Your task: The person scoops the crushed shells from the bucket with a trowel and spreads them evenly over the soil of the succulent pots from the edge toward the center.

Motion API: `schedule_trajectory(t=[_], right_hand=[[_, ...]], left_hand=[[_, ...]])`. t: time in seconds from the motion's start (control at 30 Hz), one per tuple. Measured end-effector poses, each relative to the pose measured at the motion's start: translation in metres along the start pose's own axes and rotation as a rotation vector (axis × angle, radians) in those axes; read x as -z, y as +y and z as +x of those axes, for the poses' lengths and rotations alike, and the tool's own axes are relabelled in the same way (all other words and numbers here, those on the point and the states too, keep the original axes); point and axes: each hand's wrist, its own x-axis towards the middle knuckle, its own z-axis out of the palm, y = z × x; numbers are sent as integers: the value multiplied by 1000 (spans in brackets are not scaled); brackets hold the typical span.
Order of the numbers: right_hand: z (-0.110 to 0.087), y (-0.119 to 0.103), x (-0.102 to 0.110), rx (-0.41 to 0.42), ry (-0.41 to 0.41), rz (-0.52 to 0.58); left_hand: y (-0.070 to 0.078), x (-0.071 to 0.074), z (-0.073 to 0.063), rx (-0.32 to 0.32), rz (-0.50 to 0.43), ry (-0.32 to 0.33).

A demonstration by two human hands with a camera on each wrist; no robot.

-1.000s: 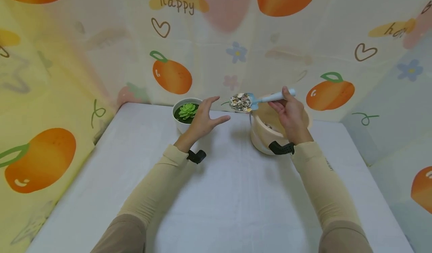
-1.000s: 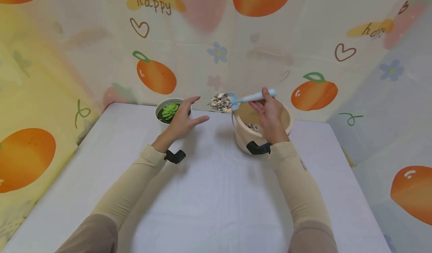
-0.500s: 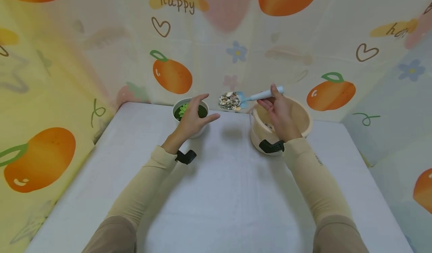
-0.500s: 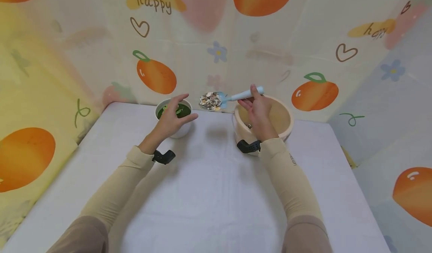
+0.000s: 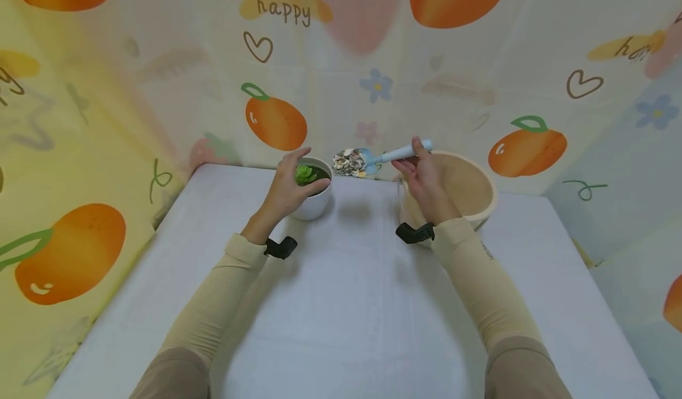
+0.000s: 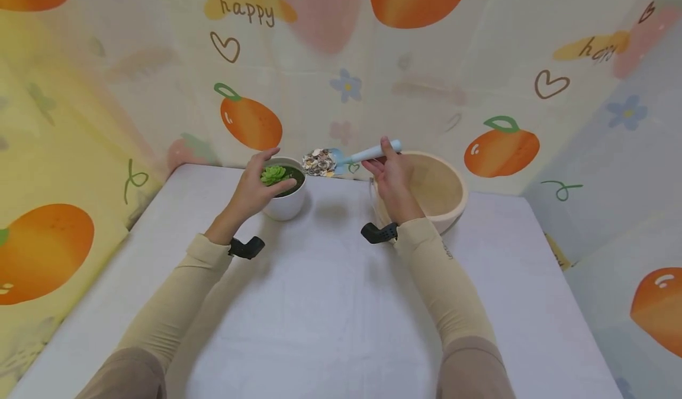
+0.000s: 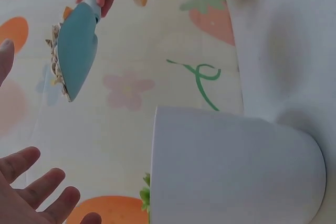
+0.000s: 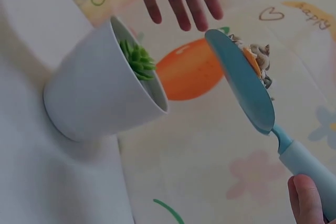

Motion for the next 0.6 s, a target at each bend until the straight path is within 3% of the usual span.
schedule_trajectory(t=[0.6], right_hand=[[1, 18, -22, 53, 49, -73]], left_hand=[[-28, 19, -6, 30, -11, 23]])
